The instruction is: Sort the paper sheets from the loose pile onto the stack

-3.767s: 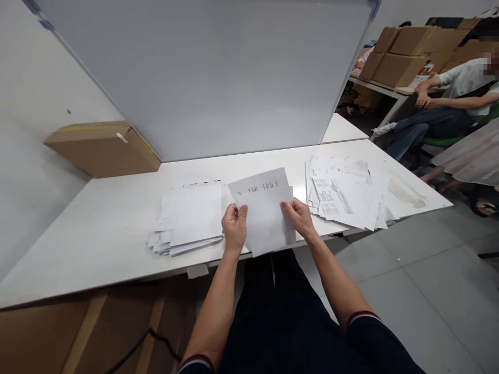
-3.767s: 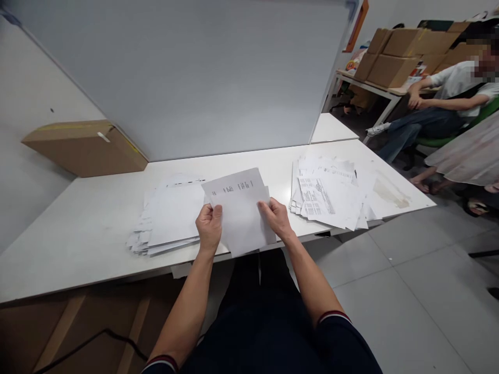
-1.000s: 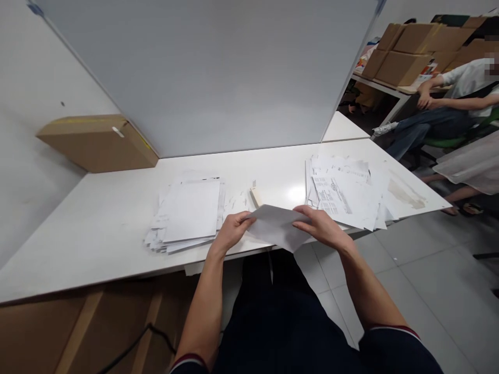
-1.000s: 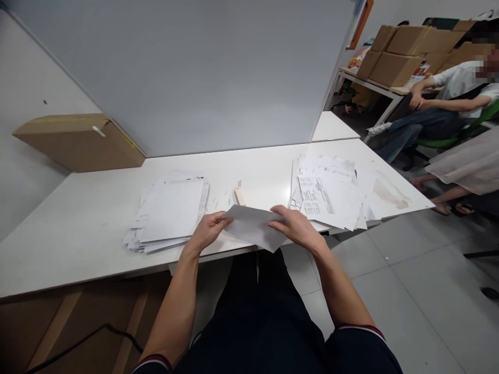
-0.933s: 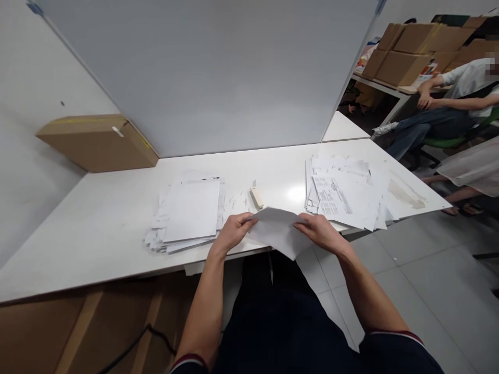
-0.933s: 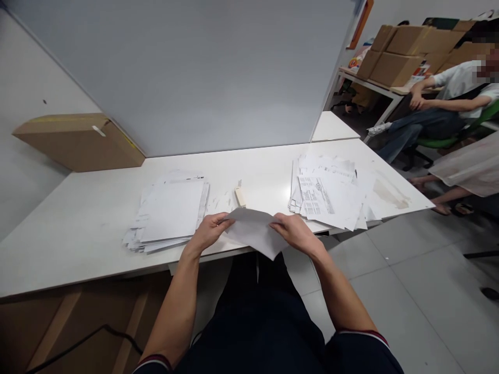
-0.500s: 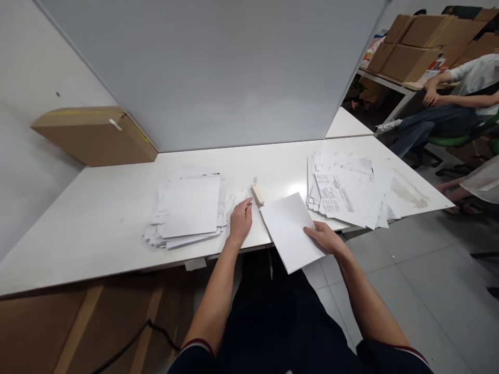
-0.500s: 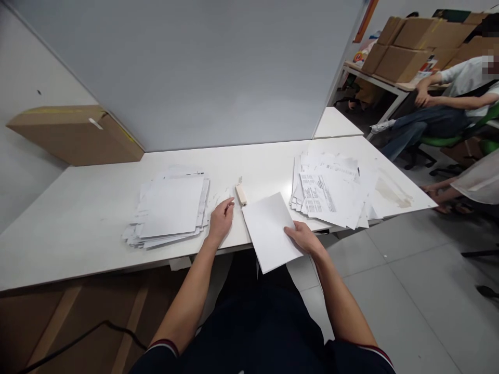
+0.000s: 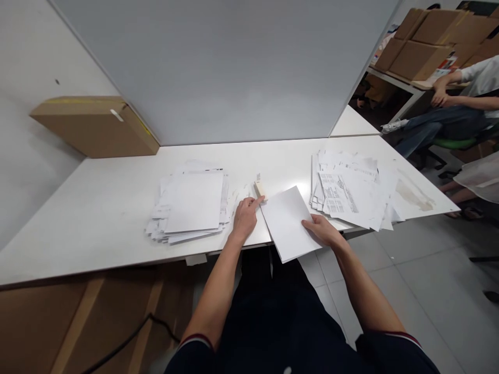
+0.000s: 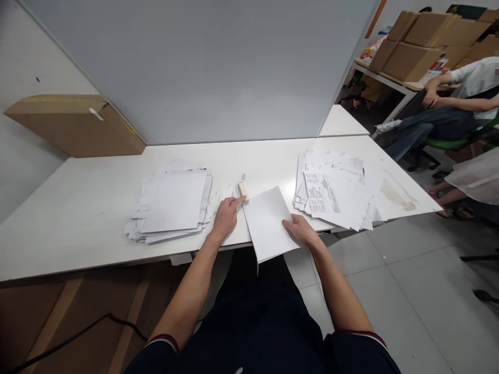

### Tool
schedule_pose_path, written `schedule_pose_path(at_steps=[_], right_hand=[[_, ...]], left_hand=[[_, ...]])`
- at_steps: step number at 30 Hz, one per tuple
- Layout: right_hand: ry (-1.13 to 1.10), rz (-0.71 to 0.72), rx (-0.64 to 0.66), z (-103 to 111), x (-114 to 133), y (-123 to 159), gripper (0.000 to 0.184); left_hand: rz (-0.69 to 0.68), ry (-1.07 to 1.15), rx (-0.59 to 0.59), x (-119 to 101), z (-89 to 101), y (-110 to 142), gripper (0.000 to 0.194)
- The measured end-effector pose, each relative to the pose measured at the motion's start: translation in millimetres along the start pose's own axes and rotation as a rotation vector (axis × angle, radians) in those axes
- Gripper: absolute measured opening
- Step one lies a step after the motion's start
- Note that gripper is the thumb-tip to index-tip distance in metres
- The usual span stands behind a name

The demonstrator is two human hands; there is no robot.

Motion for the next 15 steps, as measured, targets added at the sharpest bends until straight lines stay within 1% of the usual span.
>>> schedule_pose_path(at_steps=[6, 7, 8, 9, 11, 12, 13, 14, 15], right_hand=[[-0.033, -0.025, 0.031, -3, 5, 8, 0.029], [-0.019, -0.02, 0.015, 0, 7, 11, 0.03], [0.005, -0.008, -0.033, 3, 10, 15, 0.031], [0.033, 0.014, -0.116, 8, 15, 19, 0.032], [0.055, 0.094, -0.315, 16, 29, 26, 0.034], [0.038, 0.147, -0.388, 17, 39, 28, 0.035], [0.005, 0.203, -0.413, 14, 50, 27, 0.036], [-0.033, 0.257, -0.38, 7, 62, 23, 0.037], [-0.068, 0.303, -0.307, -4, 75, 16, 0.036]], left_hand=[[0.01, -0.073, 0.006, -1, -0.2, 1, 0.06], [0.008, -0.077, 0.003, -2, 0.3, 1, 0.06], [0.005, -0.078, 0.0, -3, 1.0, 1, 0.059], [0.004, -0.075, -0.005, -4, 1.8, 1, 0.059], [0.009, -0.055, -0.02, -5, 3.4, 1, 0.056], [0.027, -0.025, -0.025, -4, 4.0, 2, 0.052], [0.066, 0.036, -0.018, -2, 3.9, 3, 0.047], [0.115, 0.113, 0.001, 1, 3.0, 4, 0.039], [0.201, 0.185, 0.065, 5, 0.0, 6, 0.032]])
Point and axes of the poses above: each hand's wrist, its own y-axis away from the middle knuckle, its own z-axis out of the back of the hand, x = y × z, the point moved 3 cm from there along -y, towards the middle knuckle, and after that the axes turned 13 degrees about x, right-handed, at the moved point
